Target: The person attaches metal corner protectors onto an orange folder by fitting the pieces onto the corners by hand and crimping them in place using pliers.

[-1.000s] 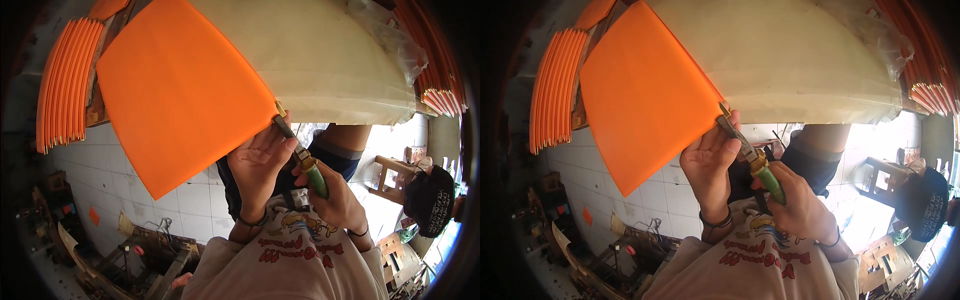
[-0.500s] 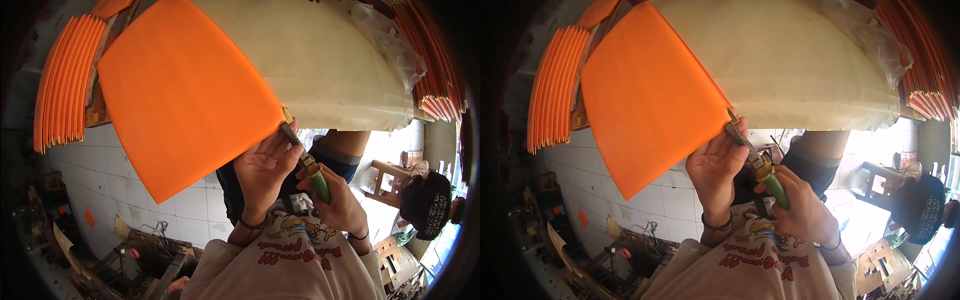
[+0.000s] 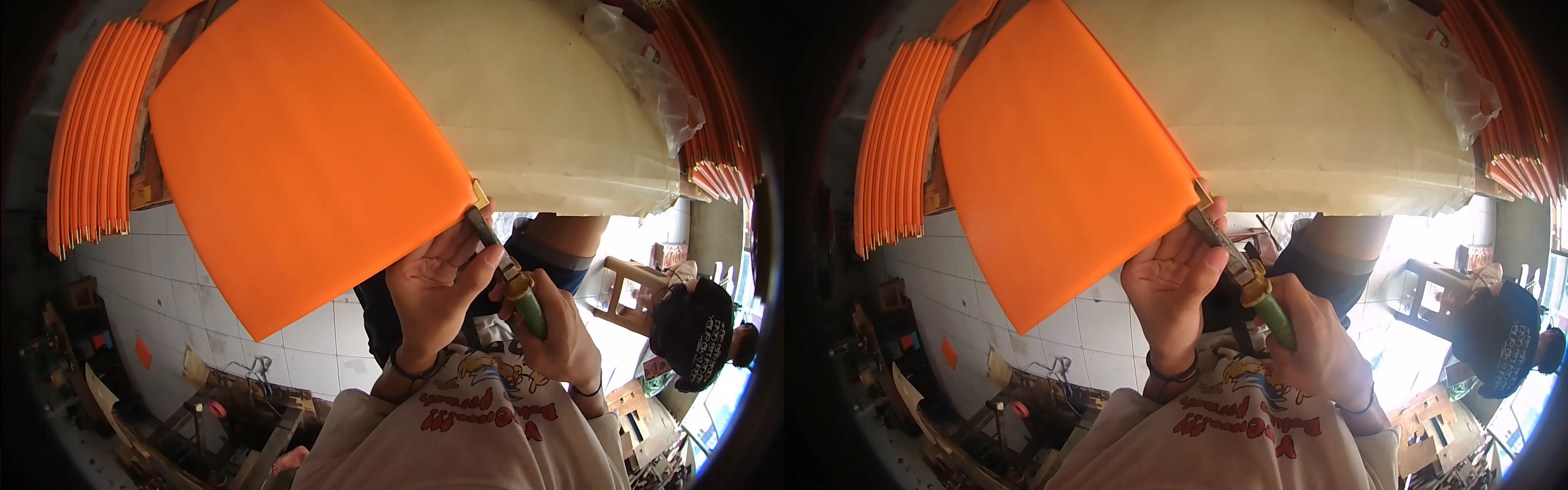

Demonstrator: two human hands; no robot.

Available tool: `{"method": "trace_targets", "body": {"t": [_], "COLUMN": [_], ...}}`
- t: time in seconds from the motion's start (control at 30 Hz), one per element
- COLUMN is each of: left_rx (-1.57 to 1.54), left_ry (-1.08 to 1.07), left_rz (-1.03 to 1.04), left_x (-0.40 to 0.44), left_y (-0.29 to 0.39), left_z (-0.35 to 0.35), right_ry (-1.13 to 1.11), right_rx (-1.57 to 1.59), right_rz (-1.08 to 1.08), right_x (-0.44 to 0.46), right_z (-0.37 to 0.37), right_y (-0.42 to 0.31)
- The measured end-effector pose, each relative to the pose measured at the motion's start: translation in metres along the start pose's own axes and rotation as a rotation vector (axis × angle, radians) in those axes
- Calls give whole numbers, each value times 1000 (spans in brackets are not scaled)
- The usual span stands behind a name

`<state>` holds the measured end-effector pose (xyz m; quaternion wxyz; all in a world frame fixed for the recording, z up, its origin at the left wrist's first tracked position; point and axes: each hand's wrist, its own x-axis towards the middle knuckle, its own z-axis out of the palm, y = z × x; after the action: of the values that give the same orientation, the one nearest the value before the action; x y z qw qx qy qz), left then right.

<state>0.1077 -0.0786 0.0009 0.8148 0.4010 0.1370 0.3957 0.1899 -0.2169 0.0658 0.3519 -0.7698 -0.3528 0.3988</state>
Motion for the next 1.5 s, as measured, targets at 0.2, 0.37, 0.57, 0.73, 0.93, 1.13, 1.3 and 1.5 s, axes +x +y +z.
{"method": "trace_targets", "body": {"t": [0.2,0.37,0.57,0.73,0.93,1.13,1.3,1.5], "left_rx": [-34,-20,7,60,197,229,303,108], "left_ry": [18,39,64,70,89,77,-96,241], "left_rz": [3,-17,-49,-45,-9,-56,-143,-35], "left_x": [-1,0,0,1,5,4,-8,-27], "left_y": [-1,1,5,7,8,9,19,9], "left_z": [2,3,8,6,7,1,-19,-47], "right_ry": [177,111,46,-5,-119,-381,-662,-760], "right_rx": [93,-34,146,262,140,129,70,-67], "right_rz": [31,-14,93,106,-157,-178,-59,-147], "right_x": [6,14,10,-3,8,8,34,73], "right_z": [9,6,1,-4,-6,-27,-35,1], "right_y": [-9,-1,-8,0,14,55,121,155]}}
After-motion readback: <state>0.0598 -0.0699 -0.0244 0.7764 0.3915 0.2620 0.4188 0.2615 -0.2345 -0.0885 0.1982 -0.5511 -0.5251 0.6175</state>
